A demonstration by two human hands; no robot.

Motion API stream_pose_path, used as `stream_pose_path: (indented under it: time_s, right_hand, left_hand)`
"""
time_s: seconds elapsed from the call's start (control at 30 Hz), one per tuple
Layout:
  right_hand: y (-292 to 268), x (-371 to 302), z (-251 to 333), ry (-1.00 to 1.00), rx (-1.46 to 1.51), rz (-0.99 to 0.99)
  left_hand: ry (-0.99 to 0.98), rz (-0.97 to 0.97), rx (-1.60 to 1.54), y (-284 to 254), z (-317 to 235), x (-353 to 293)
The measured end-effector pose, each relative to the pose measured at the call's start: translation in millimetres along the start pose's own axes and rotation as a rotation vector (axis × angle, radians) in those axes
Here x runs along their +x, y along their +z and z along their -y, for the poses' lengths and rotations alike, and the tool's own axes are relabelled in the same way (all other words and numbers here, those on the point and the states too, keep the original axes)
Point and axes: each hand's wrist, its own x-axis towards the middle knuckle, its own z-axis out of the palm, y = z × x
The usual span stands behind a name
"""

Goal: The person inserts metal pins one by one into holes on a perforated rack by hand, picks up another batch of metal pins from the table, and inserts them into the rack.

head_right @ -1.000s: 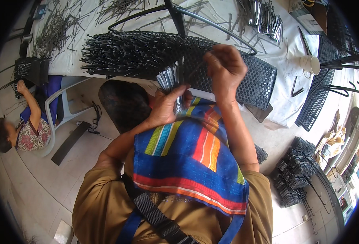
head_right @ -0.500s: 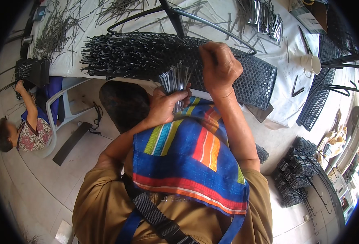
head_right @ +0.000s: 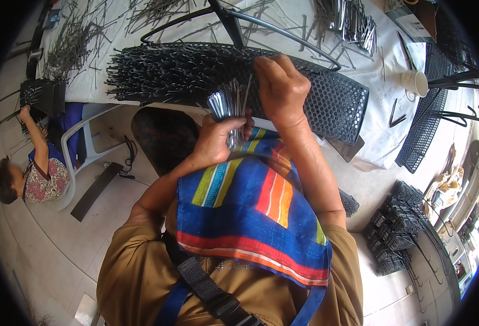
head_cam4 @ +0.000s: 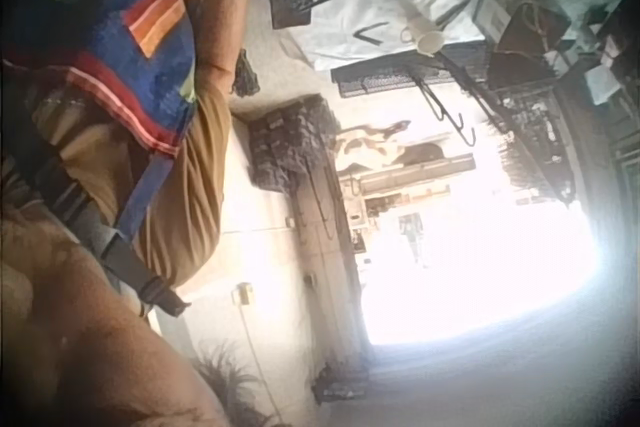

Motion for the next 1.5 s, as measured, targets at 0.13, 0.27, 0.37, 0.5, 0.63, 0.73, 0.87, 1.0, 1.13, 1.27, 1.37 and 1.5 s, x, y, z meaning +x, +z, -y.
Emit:
stream_pose_path:
  time_s: [0.13, 0.27, 0.37, 0.5, 0.63, 0.73, 0.87, 1.0, 1.13, 1.27, 1.37, 1.5]
  right_hand:
    - [2.7, 9.1, 3.5, 0.042, -0.055, 0.05]
    - [-2.9, 15.4, 7.2, 0.045, -0.201, 0.157]
    - [-6.7, 5.1, 3.9, 0.054, -0.129, 0.134]
    - [-15.9, -9.1, 8.0, 0.669, 0.487, 0.309]
    - [-22.5, -11.9, 6.2, 0.949, 0.78, 0.23]
    - [-25.2, -13.3, -1.2, 0.939, 0.806, 0.209]
    - [-32.6, -8.2, -0.8, 0.795, 0.791, -0.09]
    - [-26.4, -7.3, -5.2, 0.485, 0.597, -0.263]
    - [-16.8, -8.5, -5.2, 0.271, 0.164, -0.184]
    - [-12.6, -4.7, -3.5, 0.108, 0.058, -0.072]
    - [-11.6, 1.9, -2.9, 0.076, 0.012, 0.0]
    - [-11.3, 9.7, -1.1, 0.102, -0.139, 0.141]
  left_hand:
    - [0.024, -0.048, 0.013, 5.5, -2.4, 0.5]
    - [-0.027, -0.046, -0.015, 6.2, -7.2, 2.2]
    - [-0.077, -0.014, -0.075, 5.5, -7.2, 5.4]
    - [-0.047, 0.054, -0.03, 6.9, -9.0, 5.3]
    - [-0.089, 0.072, -0.025, 7.3, -9.5, 5.4]
    - [-0.102, 0.07, -0.041, 7.1, -8.0, 4.4]
    - [-0.028, 0.069, 0.037, 4.1, -7.1, 3.2]
    - [-0.043, -0.041, 0.064, 5.5, -2.3, 5.1]
    - [-0.039, -0.008, 0.019, 13.5, -3.4, 7.0]
    - [-0.009, 0.034, 0.073, 6.9, -2.4, 9.0]
    - [-0.013, 0.023, 0.043, 10.1, -2.5, 11.0]
    - [0.017, -0.009, 0.0, 16.1, -5.6, 12.8]
